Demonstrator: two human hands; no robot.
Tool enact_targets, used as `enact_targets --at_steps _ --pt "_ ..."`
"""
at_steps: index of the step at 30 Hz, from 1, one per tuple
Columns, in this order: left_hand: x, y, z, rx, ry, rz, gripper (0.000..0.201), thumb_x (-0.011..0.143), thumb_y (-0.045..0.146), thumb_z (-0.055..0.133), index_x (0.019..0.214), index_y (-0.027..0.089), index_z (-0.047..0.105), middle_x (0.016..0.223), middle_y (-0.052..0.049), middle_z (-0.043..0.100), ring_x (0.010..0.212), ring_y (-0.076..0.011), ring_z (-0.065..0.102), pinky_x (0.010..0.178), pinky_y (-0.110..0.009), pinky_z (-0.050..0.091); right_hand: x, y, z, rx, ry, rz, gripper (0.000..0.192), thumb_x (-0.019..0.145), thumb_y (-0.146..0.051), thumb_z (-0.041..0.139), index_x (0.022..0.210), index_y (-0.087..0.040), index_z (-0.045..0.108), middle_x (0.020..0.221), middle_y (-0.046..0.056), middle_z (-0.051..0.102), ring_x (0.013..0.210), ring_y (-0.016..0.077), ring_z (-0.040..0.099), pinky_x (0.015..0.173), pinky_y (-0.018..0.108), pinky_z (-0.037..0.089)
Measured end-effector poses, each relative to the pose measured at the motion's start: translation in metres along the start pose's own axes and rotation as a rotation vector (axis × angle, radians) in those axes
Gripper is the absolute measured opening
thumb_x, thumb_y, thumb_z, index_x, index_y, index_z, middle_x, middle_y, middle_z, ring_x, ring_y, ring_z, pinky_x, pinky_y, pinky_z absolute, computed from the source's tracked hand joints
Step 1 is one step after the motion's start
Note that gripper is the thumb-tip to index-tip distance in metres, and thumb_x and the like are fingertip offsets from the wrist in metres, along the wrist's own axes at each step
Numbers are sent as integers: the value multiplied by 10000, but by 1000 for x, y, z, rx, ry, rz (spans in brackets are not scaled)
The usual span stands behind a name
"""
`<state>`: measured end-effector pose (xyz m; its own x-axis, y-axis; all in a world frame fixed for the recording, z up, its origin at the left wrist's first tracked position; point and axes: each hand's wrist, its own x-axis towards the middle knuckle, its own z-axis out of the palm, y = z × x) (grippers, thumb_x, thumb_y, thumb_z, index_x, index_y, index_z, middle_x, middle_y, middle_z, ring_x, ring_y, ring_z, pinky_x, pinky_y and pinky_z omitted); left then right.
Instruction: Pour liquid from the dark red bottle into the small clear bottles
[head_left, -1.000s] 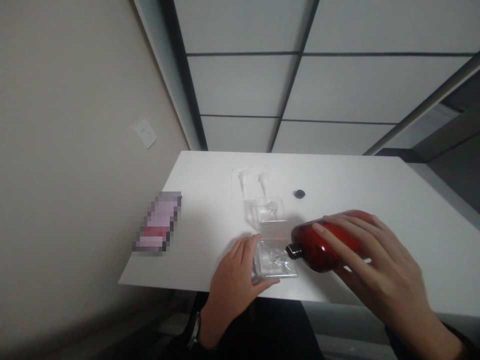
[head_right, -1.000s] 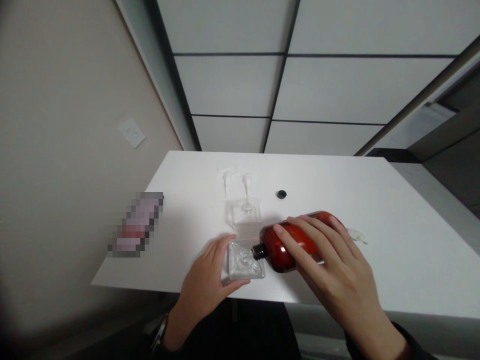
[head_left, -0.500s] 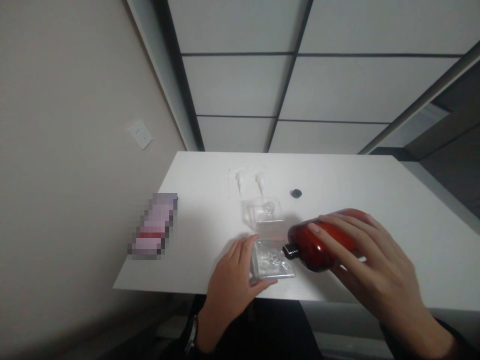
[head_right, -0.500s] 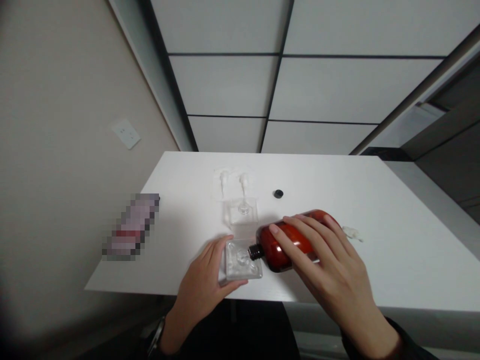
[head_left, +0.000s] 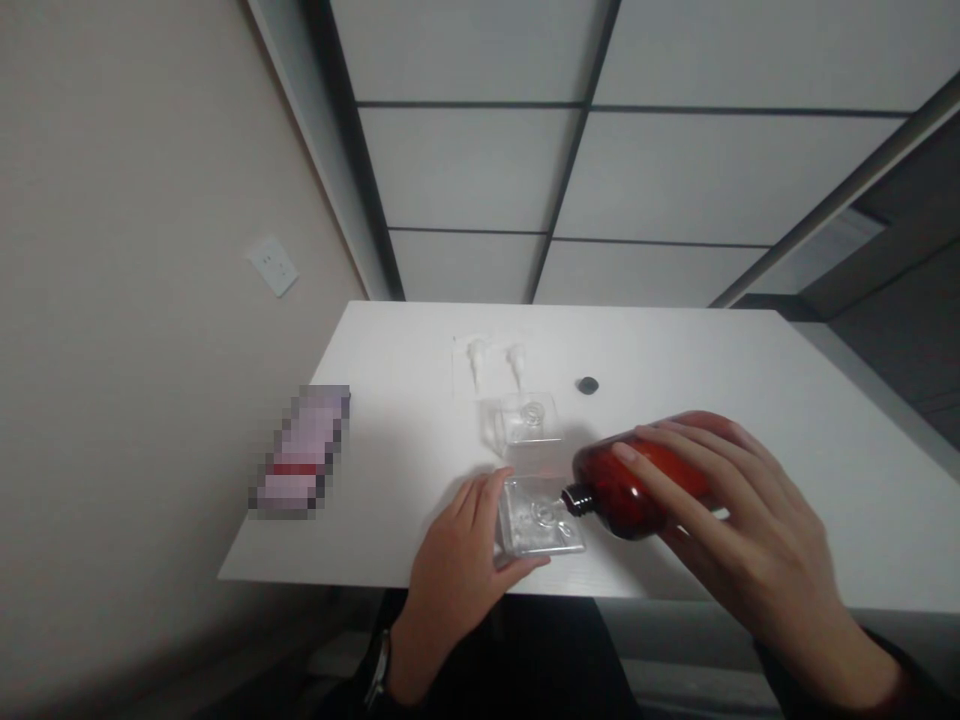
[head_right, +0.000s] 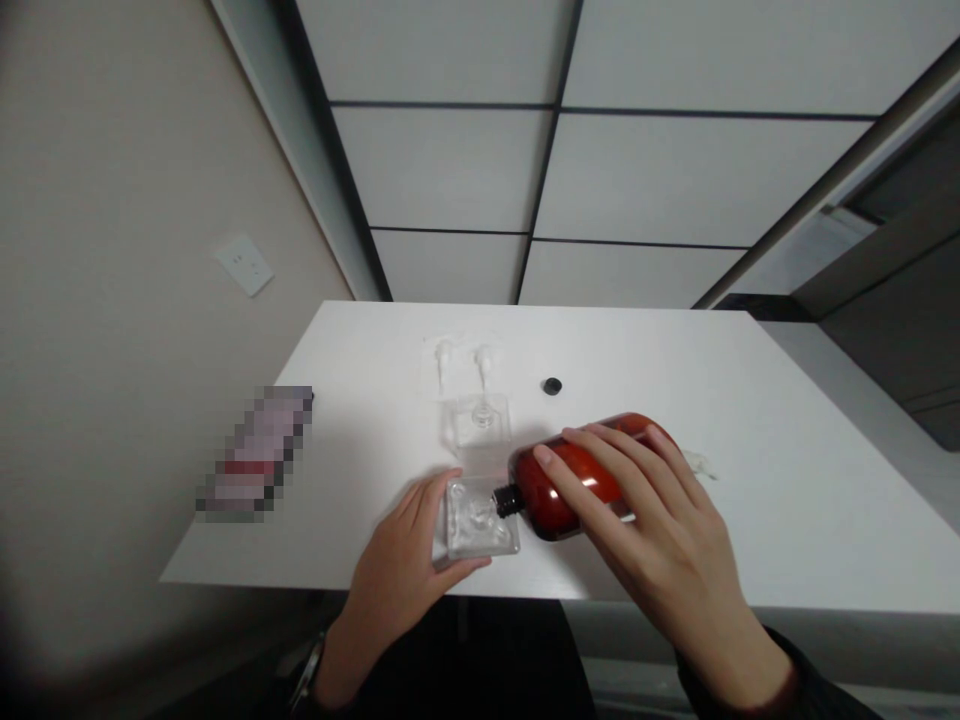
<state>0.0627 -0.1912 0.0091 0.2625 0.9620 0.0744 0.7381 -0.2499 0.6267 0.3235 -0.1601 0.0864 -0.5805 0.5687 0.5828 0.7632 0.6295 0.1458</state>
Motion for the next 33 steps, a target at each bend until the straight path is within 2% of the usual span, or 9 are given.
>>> enact_targets --at_steps 8,19,33 --pt "0 1 -2 -14 -13 15 861 831 390 894 1508 240 384 1459 -161 622 1366 -369 609 1138 -599 524 -1 2 -3 -25 -13 10 911 937 16 650 1699 -294 258 1316 194 709 1163 387 698 997 654 574" --pt "0 1 -1 -14 4 5 872 785 389 928 1481 212 433 1431 -159 647 1340 -371 627 1120 -587 541 1 3 -7 -40 -8 21 986 918 23 684 1705 -332 209 1317 188 715 1152 389 704 990 659 577" --pt "0 2 -2 -8 5 8 864 789 406 924 1472 212 431 1407 -157 657 1315 -370 638 1101 -584 550 4 4 -11 -62 10 7 1007 893 29 714 1702 -327 231 1320 194 720 1136 404 718 1000 655 568"
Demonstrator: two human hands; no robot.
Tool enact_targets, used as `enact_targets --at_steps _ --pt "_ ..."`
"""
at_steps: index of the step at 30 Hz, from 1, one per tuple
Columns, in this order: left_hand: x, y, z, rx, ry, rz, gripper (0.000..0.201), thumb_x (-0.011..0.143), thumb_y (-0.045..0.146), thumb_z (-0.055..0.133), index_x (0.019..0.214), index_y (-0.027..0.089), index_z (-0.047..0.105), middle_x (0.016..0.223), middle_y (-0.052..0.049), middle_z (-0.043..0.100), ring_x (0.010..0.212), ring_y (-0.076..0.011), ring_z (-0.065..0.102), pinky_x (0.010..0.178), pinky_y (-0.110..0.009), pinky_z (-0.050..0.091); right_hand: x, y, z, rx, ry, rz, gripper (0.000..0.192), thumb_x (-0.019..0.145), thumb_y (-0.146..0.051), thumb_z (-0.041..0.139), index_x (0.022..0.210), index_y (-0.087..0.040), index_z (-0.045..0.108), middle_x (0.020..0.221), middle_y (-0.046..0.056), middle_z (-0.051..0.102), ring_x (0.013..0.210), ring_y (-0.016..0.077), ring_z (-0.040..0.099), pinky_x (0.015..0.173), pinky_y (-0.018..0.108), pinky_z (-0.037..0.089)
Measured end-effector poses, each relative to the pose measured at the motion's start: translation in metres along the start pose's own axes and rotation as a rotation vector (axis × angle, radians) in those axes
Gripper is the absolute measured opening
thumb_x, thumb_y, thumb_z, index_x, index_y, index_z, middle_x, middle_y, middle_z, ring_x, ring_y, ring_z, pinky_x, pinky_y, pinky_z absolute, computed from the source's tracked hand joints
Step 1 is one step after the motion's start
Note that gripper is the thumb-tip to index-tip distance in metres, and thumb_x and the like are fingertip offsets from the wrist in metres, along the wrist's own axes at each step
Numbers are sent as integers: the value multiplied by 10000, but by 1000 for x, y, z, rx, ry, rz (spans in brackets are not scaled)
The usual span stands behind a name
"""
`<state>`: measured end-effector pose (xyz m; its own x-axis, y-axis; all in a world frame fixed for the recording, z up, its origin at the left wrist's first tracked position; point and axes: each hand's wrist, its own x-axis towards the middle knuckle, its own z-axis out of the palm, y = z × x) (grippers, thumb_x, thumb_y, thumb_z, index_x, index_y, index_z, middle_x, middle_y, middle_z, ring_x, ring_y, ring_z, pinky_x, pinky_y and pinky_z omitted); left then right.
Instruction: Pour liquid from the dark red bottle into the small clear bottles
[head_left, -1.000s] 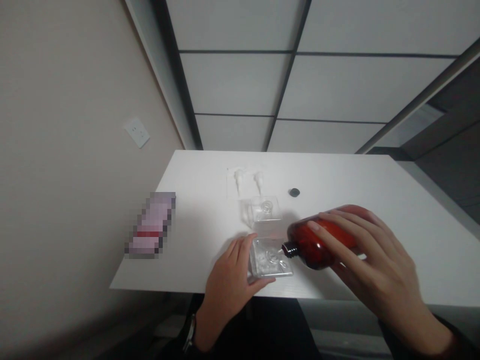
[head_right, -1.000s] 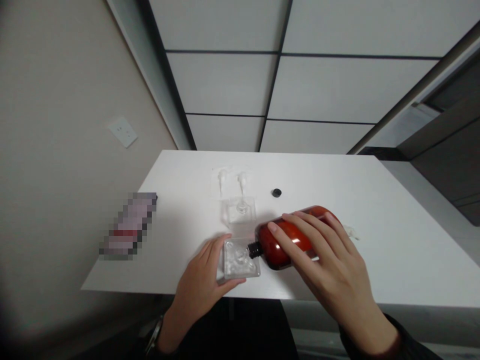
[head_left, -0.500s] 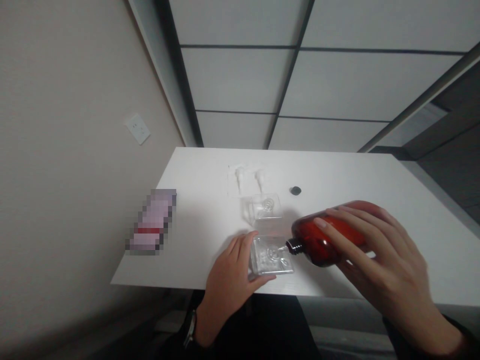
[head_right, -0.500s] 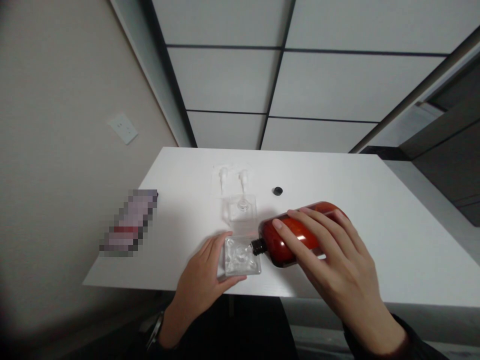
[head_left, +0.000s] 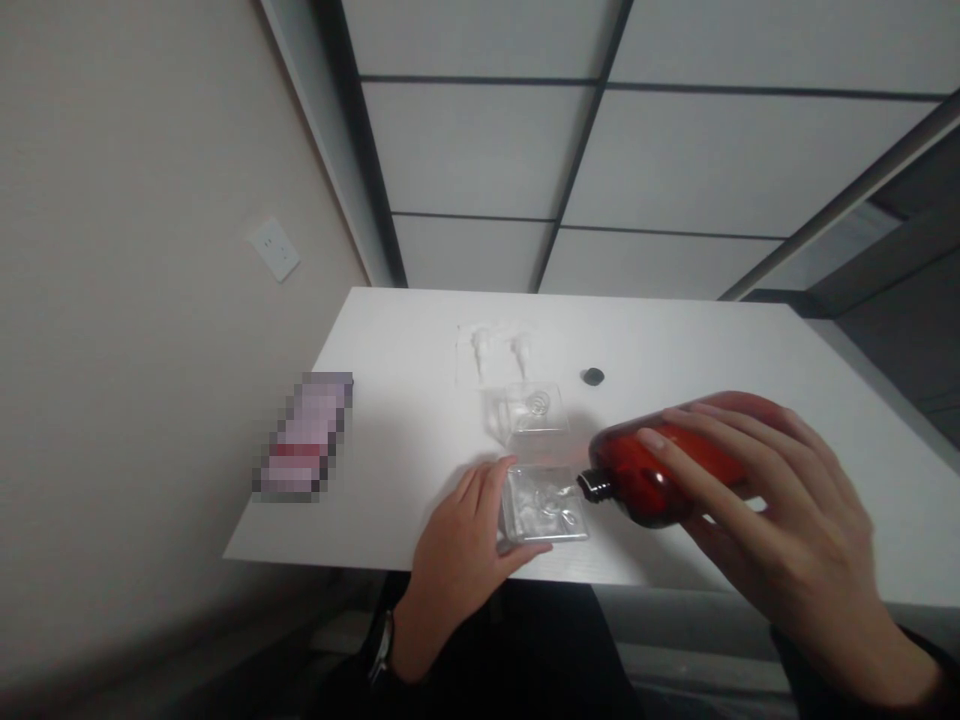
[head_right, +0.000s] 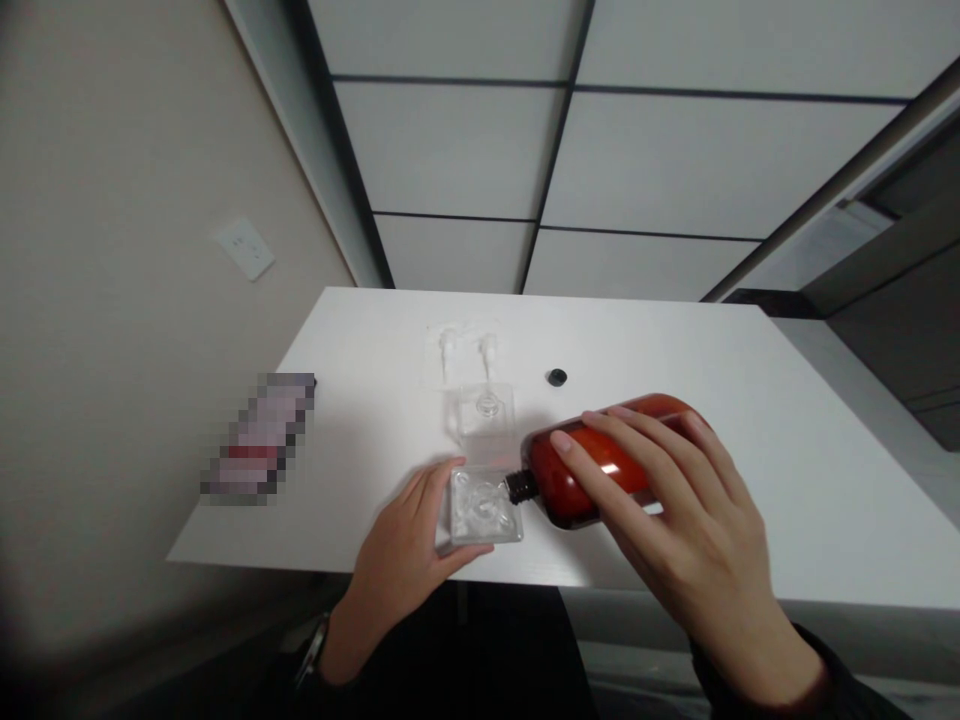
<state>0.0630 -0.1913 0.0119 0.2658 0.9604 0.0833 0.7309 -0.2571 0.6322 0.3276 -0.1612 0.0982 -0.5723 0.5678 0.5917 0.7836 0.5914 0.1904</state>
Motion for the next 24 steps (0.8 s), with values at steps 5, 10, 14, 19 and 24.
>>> enact_targets --at_steps 5,10,14,19,24 --pt "0 0 1 -1 8 4 865 785 413 926 1472 216 437 1402 -158 660 1316 -370 641 1098 -589 550 -1 0 -1 -9 -4 15 975 913 4 702 1699 -348 245 1339 171 715 1155 393 716 1025 636 556" --pt "0 1 0 -10 -1 -9 849 780 399 932 1460 221 455 1404 -151 661 1322 -369 637 1102 -578 549 -1 2 -2 -9 3 3 987 906 3 714 1699 -348 243 1336 176 713 1143 408 720 1019 640 554" --pt "1 1 0 -7 -11 -18 850 781 406 931 1455 211 451 1415 -157 653 1333 -374 630 1109 -582 542 -1 4 -2 -19 7 -12 984 902 -4 727 1696 -342 256 1335 180 712 1129 417 727 1013 642 558" --pt "1 0 0 -5 -8 1 839 806 405 912 1472 252 425 1424 -141 645 1347 -368 624 1120 -577 532 0 6 -3 -21 7 -30 991 888 10 735 1696 -326 270 1334 198 711 1126 431 729 1007 650 564" --pt "0 -1 1 -6 2 17 858 794 422 918 1472 212 435 1403 -156 659 1315 -374 638 1090 -584 553 0 4 -3 -15 11 2 1000 887 13 732 1688 -373 275 1347 151 712 1146 403 726 1069 640 545"
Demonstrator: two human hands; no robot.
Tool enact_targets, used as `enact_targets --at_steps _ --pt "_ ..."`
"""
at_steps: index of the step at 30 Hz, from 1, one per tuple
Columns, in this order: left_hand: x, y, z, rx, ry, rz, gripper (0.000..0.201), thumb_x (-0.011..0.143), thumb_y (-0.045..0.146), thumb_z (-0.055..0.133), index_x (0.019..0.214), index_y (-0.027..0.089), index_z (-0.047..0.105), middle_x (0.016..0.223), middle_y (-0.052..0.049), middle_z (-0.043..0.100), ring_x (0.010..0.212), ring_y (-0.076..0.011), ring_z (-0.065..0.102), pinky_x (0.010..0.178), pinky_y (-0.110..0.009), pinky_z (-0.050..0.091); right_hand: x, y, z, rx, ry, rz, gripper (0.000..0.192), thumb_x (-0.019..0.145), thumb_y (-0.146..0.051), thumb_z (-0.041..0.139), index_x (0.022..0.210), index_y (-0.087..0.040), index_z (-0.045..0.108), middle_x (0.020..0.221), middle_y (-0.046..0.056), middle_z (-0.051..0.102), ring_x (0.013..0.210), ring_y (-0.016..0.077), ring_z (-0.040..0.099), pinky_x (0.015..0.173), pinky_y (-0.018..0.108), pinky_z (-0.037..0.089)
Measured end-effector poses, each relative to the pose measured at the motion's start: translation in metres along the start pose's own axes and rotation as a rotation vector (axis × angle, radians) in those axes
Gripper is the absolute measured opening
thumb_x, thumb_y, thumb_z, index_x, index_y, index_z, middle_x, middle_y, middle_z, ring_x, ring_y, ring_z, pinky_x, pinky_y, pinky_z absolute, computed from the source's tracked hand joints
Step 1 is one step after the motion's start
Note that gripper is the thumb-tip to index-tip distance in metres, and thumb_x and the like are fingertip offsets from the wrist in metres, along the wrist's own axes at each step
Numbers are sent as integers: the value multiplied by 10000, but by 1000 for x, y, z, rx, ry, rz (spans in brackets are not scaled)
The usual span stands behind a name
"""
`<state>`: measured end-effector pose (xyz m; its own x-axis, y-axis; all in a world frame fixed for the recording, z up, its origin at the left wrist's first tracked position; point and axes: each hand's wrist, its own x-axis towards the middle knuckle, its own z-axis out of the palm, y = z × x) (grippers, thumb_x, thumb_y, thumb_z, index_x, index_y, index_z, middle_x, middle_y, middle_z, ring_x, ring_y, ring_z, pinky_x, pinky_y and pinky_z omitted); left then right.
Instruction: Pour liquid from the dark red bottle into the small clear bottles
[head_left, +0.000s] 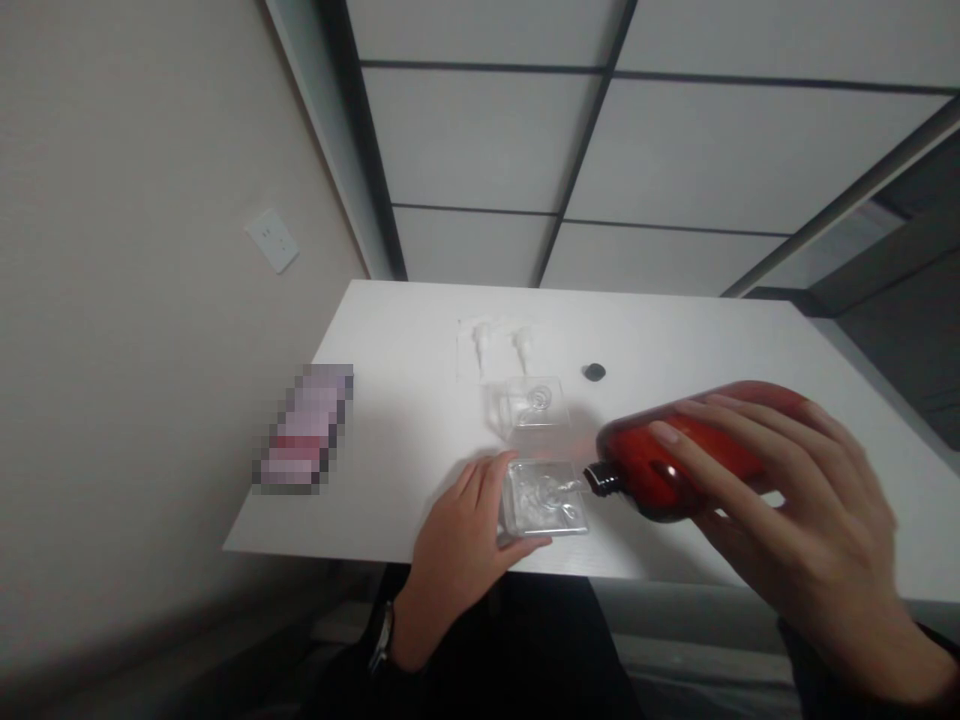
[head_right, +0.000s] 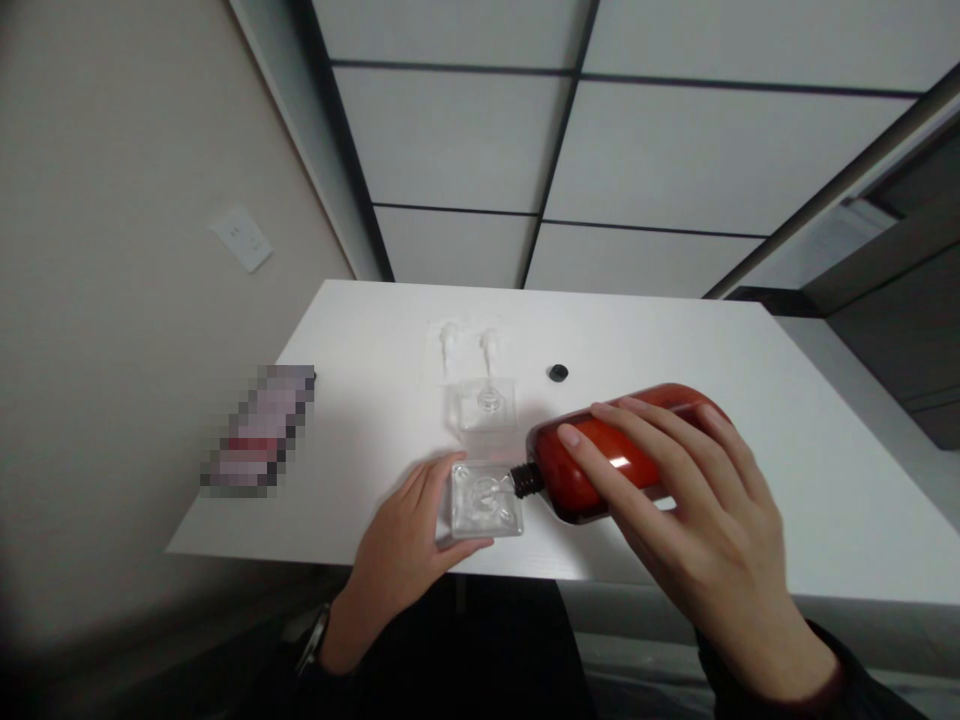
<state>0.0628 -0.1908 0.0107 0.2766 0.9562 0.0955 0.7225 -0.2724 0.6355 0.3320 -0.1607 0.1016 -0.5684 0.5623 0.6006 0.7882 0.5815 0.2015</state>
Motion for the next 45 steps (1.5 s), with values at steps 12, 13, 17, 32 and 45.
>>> enact_targets --at_steps 12,13,17,32,45 --pt "0 2 -2 -4 -3 -1 843 791 405 923 1464 226 447 1395 -148 662 1305 -364 641 1091 -560 552 -2 3 -2 -17 -28 -6 974 927 -12 700 1698 -381 234 1373 166 700 1184 408 713 1031 655 557" --pt "1 3 -2 -5 -5 0 845 789 399 926 1462 219 447 1393 -148 663 1304 -362 640 1090 -556 554 -3 4 -2 -20 -34 -10 969 927 -12 700 1696 -382 241 1390 162 694 1195 402 711 1042 645 554" --pt "1 4 -3 4 -4 12 867 775 388 938 1456 189 440 1397 -156 661 1309 -362 631 1097 -550 550 -5 8 -3 -34 -52 -53 965 907 -15 728 1692 -349 277 1439 163 667 1235 396 696 1089 622 534" --pt "0 0 0 24 17 48 909 769 421 940 1471 189 411 1400 -179 657 1302 -379 642 1077 -564 567 2 -2 -1 15 -40 -18 944 923 -46 715 1704 -307 251 1333 186 702 1144 417 705 1033 638 533" --pt "-1 -6 0 11 47 27 797 806 398 912 1442 218 466 1408 -157 658 1317 -358 631 1111 -537 533 -21 -13 22 395 11 362 697 926 -424 769 1542 -241 500 1327 163 710 1168 361 710 1006 547 595"
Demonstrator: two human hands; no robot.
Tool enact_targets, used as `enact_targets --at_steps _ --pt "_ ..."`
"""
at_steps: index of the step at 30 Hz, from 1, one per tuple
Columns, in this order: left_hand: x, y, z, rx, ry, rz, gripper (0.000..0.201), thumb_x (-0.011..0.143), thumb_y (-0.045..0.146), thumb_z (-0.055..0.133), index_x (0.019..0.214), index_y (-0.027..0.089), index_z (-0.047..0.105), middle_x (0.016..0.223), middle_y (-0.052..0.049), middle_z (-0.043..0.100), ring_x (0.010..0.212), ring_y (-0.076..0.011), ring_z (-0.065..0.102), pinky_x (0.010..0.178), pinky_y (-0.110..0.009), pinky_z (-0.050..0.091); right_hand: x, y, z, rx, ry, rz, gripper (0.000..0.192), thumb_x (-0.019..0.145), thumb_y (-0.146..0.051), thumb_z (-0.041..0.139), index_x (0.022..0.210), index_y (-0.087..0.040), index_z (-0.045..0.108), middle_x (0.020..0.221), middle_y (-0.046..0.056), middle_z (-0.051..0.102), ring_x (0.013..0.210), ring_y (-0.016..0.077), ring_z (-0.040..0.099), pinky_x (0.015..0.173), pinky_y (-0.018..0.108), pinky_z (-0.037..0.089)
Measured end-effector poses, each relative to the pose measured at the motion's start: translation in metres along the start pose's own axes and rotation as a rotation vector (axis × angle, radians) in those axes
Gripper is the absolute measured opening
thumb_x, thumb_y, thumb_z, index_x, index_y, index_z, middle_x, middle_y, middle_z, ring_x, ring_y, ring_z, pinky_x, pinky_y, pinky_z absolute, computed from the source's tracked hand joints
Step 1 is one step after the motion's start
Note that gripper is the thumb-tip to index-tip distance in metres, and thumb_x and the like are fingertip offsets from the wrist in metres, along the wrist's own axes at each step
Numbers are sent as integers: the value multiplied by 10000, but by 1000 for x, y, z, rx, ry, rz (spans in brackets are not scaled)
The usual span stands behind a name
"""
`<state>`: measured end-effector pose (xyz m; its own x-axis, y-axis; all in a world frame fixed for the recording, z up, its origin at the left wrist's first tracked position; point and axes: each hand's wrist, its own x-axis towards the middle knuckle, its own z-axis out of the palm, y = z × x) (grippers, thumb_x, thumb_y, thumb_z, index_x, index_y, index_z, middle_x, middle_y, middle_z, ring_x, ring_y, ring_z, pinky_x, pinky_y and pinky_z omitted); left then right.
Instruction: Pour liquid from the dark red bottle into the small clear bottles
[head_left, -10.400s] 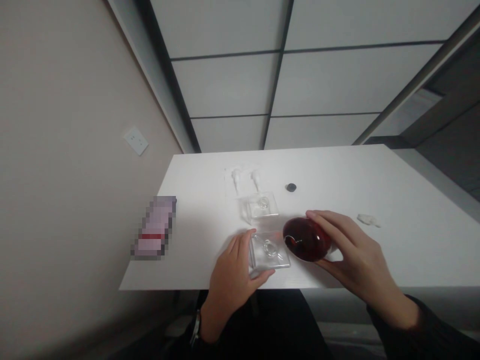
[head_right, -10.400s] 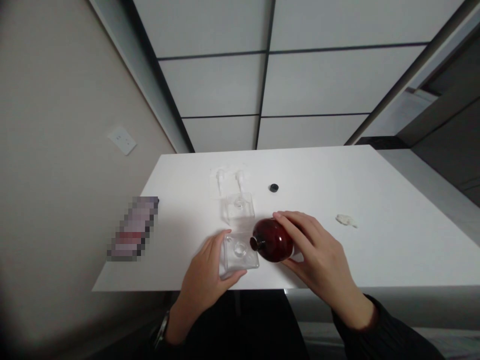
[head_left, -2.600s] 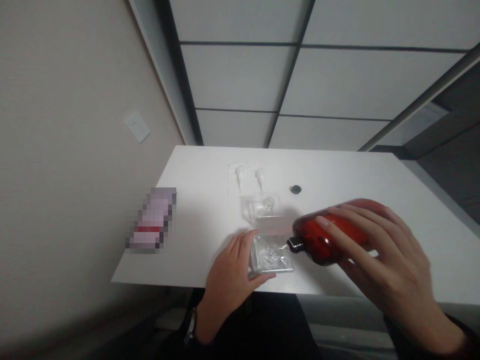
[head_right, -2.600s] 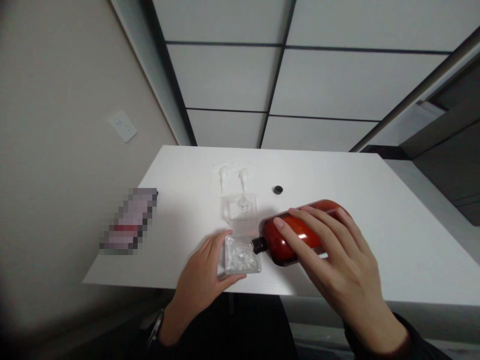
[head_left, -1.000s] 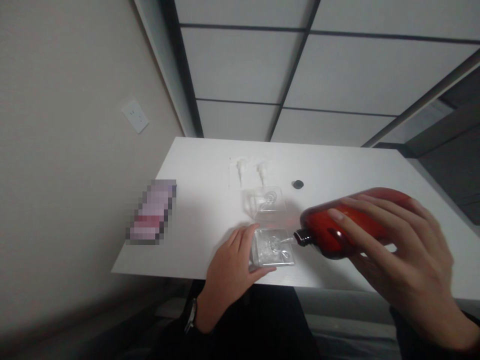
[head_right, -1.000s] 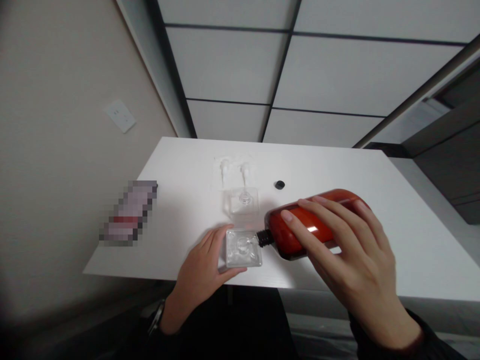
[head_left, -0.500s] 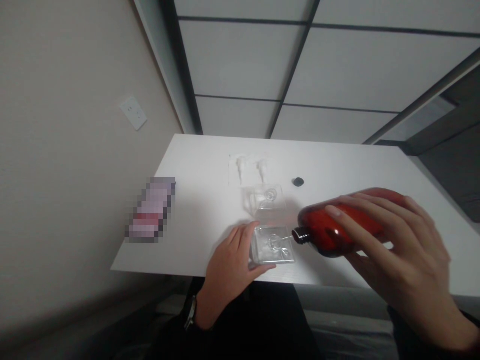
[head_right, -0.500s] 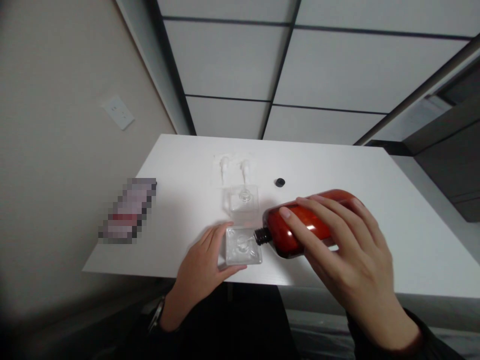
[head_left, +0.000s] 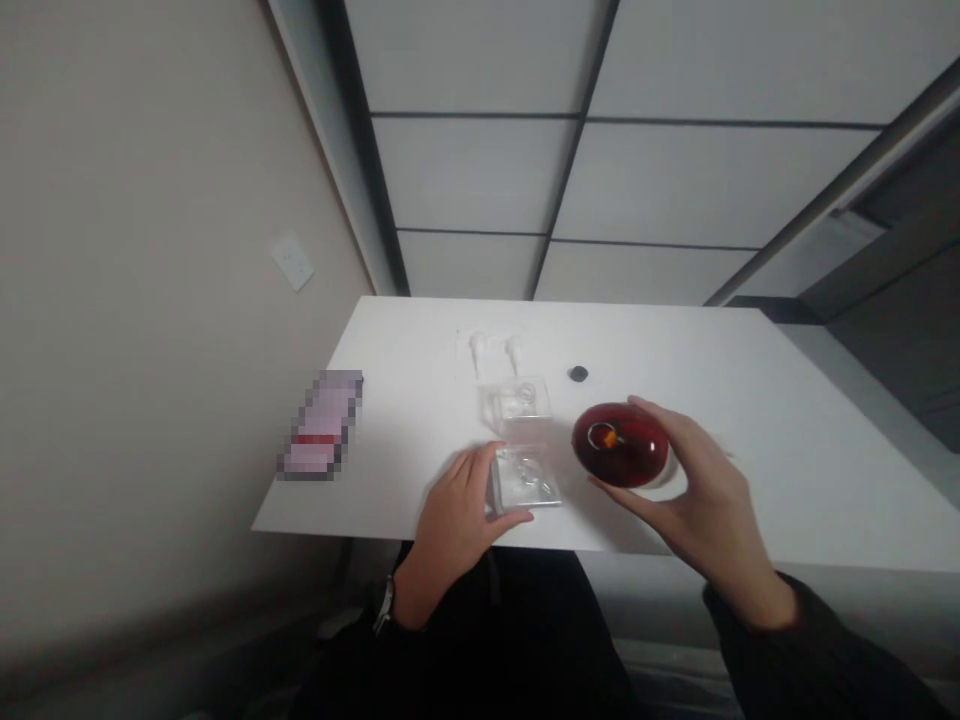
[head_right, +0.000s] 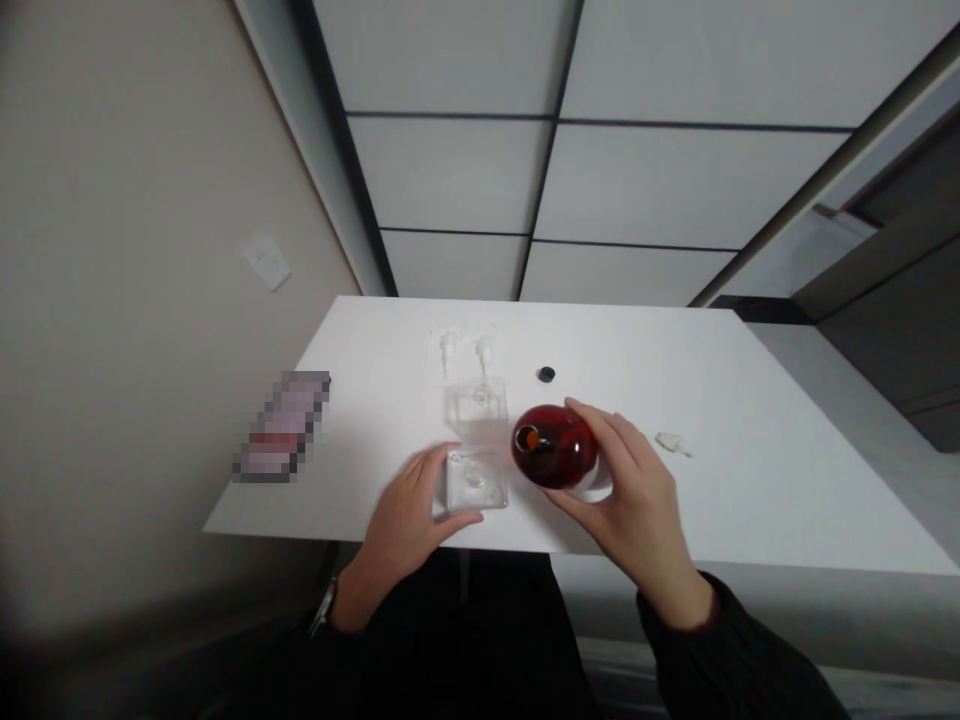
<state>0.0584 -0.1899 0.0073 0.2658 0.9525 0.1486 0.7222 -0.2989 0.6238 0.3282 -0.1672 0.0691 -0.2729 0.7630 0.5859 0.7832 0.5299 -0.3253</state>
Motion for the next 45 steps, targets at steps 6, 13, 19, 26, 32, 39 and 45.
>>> enact_targets --at_steps 6,13,19,26,32,39,45 --pt "-5 -15 -17 41 30 -97 753 830 333 870 1464 210 484 1463 -160 630 1381 -358 590 1178 -539 470 -28 21 26 247 154 330 742 779 -538 865 1382 -181 623 1331 167 731 1206 365 709 1064 551 567" --pt "4 -38 -44 93 61 -143 749 824 350 829 1476 188 498 1481 -175 620 1402 -374 574 1190 -533 442 -52 32 46 484 273 557 828 683 -612 876 1337 -166 634 1286 171 739 1180 373 704 1085 561 535" --pt "24 -44 -60 127 71 -129 761 811 333 826 1480 181 497 1518 -184 591 1428 -357 558 1210 -486 412 -58 38 54 603 304 600 847 674 -601 874 1354 -160 625 1331 184 716 1235 384 680 1117 576 508" --pt "49 -42 -59 117 62 -131 855 852 324 797 1564 145 358 1502 -217 590 1399 -360 577 1167 -507 437 -58 39 54 569 274 513 742 768 -528 843 1370 -168 599 1328 189 716 1220 362 698 1097 549 530" --pt "64 -45 -55 65 53 -80 891 859 312 790 1592 151 309 1533 -226 541 1441 -355 537 1196 -539 412 -60 42 56 555 272 485 761 796 -521 833 1412 -170 556 1319 199 715 1211 367 708 1066 571 548" --pt "94 -31 -65 15 22 75 1027 738 363 916 1580 218 347 1620 -180 473 1514 -337 452 1270 -546 316 -61 40 55 521 255 481 759 818 -513 826 1435 -174 544 1359 199 699 1258 360 688 1087 563 541" --pt "114 -14 -63 -28 -80 109 963 754 299 913 1565 260 396 1435 -97 686 1480 -297 521 1269 -503 328 -66 44 56 466 255 460 751 825 -485 833 1454 -187 548 1352 186 710 1236 369 707 1051 569 576"
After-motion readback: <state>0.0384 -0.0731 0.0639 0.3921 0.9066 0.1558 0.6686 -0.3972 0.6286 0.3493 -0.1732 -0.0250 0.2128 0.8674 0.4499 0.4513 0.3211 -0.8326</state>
